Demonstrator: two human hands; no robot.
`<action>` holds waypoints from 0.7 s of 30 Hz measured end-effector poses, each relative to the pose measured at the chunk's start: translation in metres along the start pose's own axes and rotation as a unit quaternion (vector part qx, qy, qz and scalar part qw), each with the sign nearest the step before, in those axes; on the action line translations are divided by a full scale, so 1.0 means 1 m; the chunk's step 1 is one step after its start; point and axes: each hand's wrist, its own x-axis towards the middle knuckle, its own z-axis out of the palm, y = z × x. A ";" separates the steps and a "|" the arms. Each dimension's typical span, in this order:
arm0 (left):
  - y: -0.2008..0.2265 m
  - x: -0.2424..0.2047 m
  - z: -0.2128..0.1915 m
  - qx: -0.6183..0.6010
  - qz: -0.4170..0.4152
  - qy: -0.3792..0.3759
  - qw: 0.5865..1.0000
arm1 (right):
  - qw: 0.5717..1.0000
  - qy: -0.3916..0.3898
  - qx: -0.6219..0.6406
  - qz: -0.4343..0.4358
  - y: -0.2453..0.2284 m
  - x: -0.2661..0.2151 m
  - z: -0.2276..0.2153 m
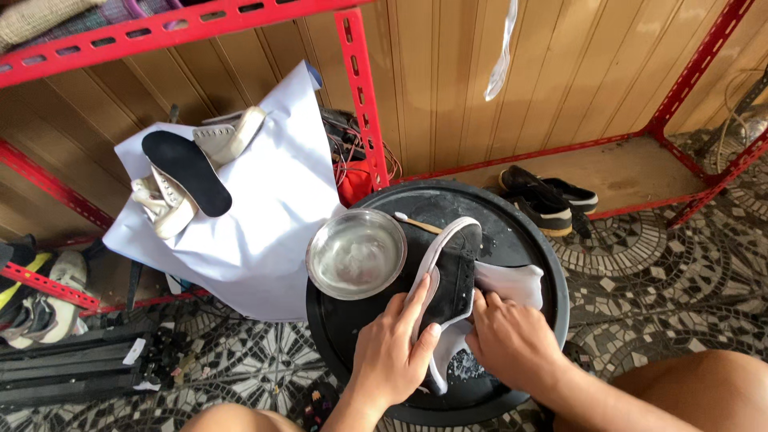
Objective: The person cleans a black and white sneaker using a brush and a toothbrush, dipping them into a bowl of water. They scrub the shoe's upper, sole, and sides, then wipe it with a cloth.
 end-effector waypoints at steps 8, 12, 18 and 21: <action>0.001 -0.003 0.006 0.016 0.011 0.015 1.000 | 0.995 0.005 0.095 0.006 -0.012 0.013 -0.014; -0.001 0.000 0.003 0.004 0.003 0.008 1.000 | 0.994 -0.016 0.096 0.047 -0.006 0.019 0.005; 0.000 -0.004 0.006 0.002 0.003 0.020 1.000 | 0.958 0.013 0.286 -0.021 -0.003 0.007 0.014; 0.005 -0.001 0.002 0.012 -0.008 0.005 1.000 | 0.981 0.025 0.179 0.076 -0.006 0.006 0.000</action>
